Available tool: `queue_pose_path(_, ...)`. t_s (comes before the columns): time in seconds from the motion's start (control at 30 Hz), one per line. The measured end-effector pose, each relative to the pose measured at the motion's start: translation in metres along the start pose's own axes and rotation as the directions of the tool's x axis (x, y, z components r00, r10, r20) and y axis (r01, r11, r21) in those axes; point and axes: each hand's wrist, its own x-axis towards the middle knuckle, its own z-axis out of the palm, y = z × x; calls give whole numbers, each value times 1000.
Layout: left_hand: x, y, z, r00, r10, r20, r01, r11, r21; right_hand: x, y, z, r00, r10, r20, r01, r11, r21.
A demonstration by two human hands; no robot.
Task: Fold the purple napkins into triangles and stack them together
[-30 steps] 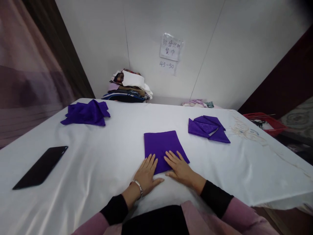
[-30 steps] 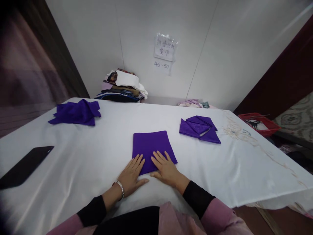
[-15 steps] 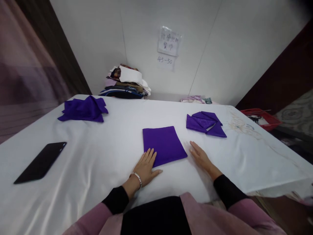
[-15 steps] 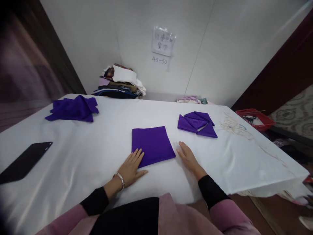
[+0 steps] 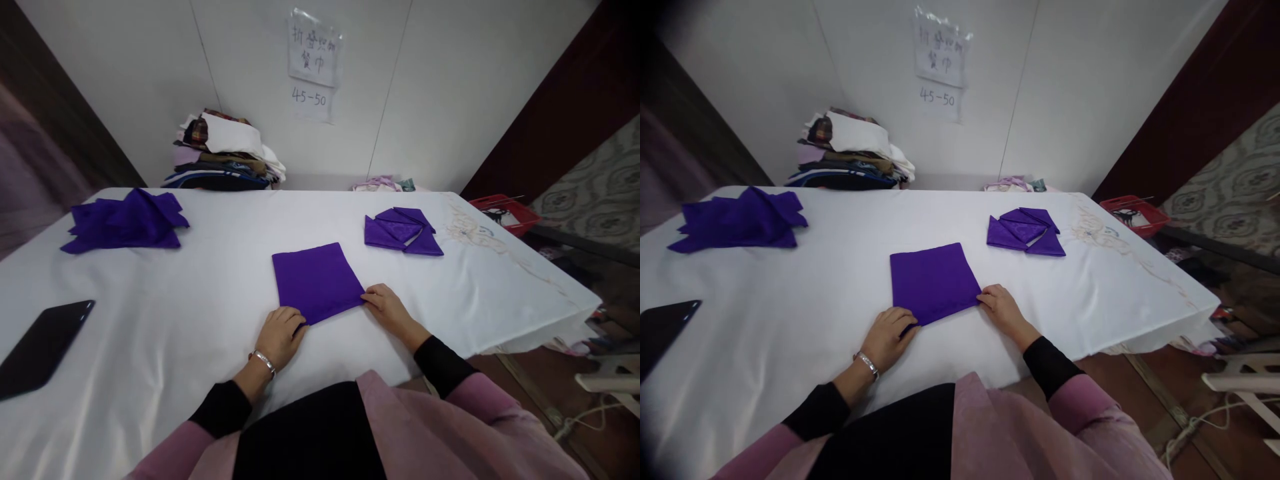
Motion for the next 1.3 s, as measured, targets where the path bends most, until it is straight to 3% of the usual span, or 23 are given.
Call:
queue_pose_path(0.13,1,0,1,1000,11,-18,-10,1000,25,14,3,-5,998,-52,18,53,992,-110)
queue_pose_path(0.33,0,2,2,998,61,-10,-60,992,108,20,13,-5,994,-94,-48,78,960,-268)
queue_pose_path(0.5,-2,5,2,998,65,9,-65,988,142,9,17,7,984,-170,-47,152,953,-264)
queue_pose_path(0.77,-9,2,4,997,84,-1,-83,987,141,0,13,-1,990,-132,48,140,961,-239)
queue_pose_path(0.93,-11,3,4,997,76,11,-77,989,123,10,-14,-1,990,-139,5,137,966,-220)
queue_pose_path(1.0,-10,4,3,998,64,17,-65,992,112,18,-33,4,983,-181,41,185,968,-167)
queue_pose_path(1.13,-11,6,3,999,41,36,-44,995,91,29,-60,19,932,-286,221,301,953,-40)
queue_pose_path(1.3,-11,5,-1,999,20,39,-20,1000,0,26,-56,31,903,-266,337,286,958,-11)
